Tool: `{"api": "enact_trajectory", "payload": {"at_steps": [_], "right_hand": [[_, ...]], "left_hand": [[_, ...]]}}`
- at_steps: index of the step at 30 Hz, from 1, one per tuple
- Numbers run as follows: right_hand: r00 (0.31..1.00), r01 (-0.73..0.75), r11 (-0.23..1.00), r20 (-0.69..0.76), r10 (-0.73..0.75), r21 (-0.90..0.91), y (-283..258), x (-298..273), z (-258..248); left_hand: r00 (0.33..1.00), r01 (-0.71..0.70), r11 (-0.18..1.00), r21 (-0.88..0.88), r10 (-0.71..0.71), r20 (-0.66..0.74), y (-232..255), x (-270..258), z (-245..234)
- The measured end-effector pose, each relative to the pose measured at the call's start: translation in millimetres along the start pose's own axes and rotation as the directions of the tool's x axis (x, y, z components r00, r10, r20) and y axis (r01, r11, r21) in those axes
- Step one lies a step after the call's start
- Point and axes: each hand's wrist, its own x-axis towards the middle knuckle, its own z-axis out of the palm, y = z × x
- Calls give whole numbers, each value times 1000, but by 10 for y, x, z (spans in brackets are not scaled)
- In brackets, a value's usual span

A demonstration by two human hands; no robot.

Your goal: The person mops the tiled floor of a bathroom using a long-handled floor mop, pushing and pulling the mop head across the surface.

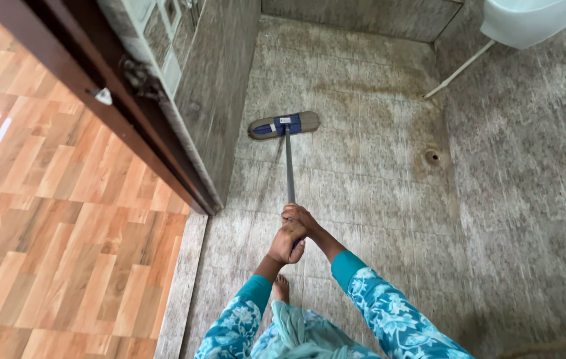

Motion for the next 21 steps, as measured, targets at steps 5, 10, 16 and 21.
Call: {"api": "enact_trajectory", "payload": {"at_steps": [5,10,16,21], "right_hand": [[1000,14,965,-7,-16,-262,-519,-223,415],[903,-430,894,-63,425,-127,-1470,-213,630],[783,-613,786,-202,589,-86,-2256,-7,799],[744,-625,780,-307,593,-9,-2363,-240,993]], "left_hand": [[997,41,999,10,-41,-69,739,-262,-157],[983,65,997,-38,-71,-171,1643,-295,-338],[991,-18,992,-129,0,-136,2341,-153,-532],[988,-152,964,-219,147,-36,2203,-235,-405]]}}
